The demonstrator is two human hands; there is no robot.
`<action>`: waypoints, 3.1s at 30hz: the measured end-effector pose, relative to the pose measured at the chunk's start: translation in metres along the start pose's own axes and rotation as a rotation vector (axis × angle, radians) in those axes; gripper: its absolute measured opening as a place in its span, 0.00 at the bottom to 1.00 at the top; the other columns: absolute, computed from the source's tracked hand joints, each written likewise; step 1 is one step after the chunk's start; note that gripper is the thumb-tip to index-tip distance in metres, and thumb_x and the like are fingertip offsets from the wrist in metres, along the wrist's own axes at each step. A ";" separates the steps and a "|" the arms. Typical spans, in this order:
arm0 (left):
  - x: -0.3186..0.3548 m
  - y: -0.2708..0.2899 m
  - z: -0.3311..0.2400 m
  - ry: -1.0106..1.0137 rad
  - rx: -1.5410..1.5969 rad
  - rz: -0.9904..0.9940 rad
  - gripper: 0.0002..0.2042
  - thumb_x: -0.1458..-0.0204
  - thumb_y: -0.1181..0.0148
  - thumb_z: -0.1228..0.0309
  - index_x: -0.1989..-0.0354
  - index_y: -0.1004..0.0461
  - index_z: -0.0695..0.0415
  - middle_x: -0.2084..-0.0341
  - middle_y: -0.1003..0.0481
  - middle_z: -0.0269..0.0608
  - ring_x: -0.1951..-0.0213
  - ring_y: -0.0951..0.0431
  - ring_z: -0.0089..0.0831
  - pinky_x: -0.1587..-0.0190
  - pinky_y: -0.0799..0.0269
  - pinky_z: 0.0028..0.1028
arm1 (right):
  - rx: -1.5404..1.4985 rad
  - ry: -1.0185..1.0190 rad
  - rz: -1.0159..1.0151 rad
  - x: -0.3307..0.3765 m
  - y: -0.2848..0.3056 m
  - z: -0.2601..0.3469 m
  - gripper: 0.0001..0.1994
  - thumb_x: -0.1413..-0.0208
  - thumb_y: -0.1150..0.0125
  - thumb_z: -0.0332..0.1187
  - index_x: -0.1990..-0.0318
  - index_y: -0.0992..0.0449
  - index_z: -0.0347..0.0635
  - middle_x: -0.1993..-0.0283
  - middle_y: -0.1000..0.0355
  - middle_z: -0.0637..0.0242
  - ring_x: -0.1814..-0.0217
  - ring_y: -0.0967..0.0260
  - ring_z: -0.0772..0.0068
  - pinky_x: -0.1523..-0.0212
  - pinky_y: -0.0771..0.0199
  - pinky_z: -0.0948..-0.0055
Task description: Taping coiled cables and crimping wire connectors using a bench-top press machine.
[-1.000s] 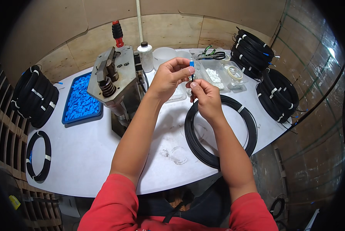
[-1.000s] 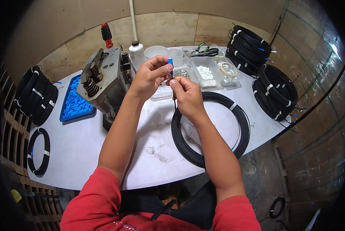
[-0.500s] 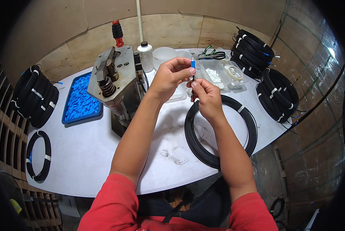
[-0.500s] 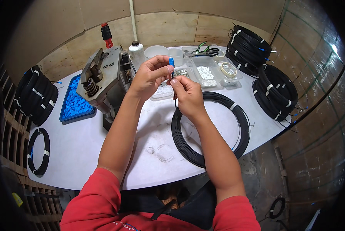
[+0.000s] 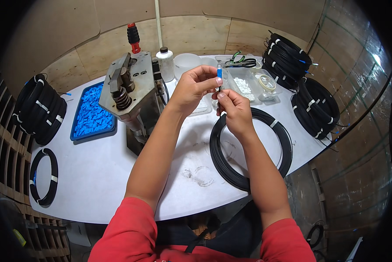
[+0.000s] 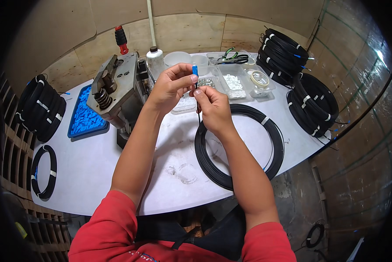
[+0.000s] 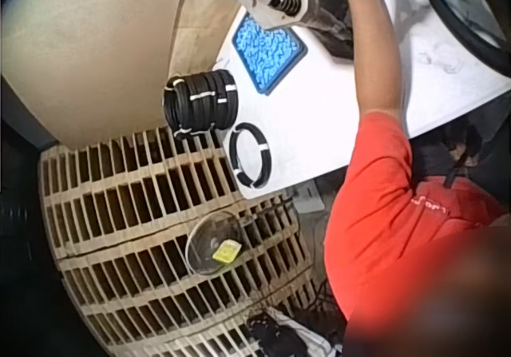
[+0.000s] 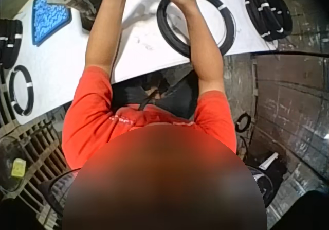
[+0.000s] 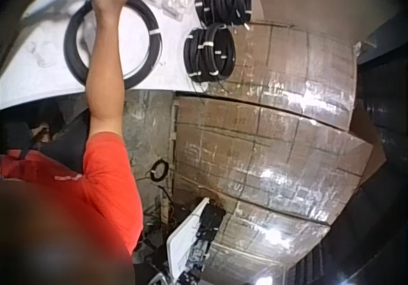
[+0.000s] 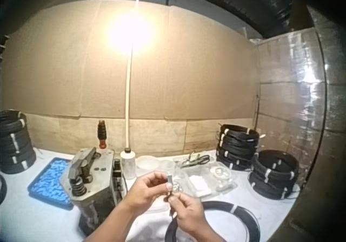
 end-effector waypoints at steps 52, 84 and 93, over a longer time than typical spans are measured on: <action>0.004 0.006 -0.031 0.058 0.018 -0.070 0.10 0.38 0.40 0.67 0.51 0.27 0.55 0.54 0.20 0.43 0.55 0.20 0.28 0.51 0.26 0.29 | 0.124 0.026 -0.051 -0.001 0.002 0.030 0.09 0.35 0.37 0.34 0.64 0.20 0.36 0.74 0.29 0.77 0.74 0.39 0.88 0.72 0.38 0.82; 0.124 -0.035 0.072 -0.282 -1.358 0.724 0.33 0.56 0.32 0.37 0.62 0.20 0.60 0.60 0.22 0.46 0.46 0.27 0.48 0.29 0.49 0.53 | 0.950 -0.292 -0.635 0.207 0.108 0.041 0.14 0.52 0.31 0.34 0.57 0.20 0.41 0.67 0.21 0.58 0.62 0.21 0.59 0.59 0.23 0.63; 0.130 -0.039 0.076 -0.276 -1.488 0.807 0.32 0.54 0.34 0.37 0.59 0.24 0.58 0.61 0.25 0.43 0.47 0.27 0.45 0.30 0.50 0.59 | 1.218 0.036 0.057 0.217 0.052 0.034 0.24 0.50 0.30 0.51 0.54 0.18 0.41 0.57 0.24 0.53 0.52 0.26 0.50 0.49 0.27 0.58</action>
Point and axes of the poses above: each hand's wrist, its own x-axis away from the middle knuckle, its own y-axis out of the back of the hand, z = x × y, the point moved 1 cm from there along -x, towards the middle knuckle
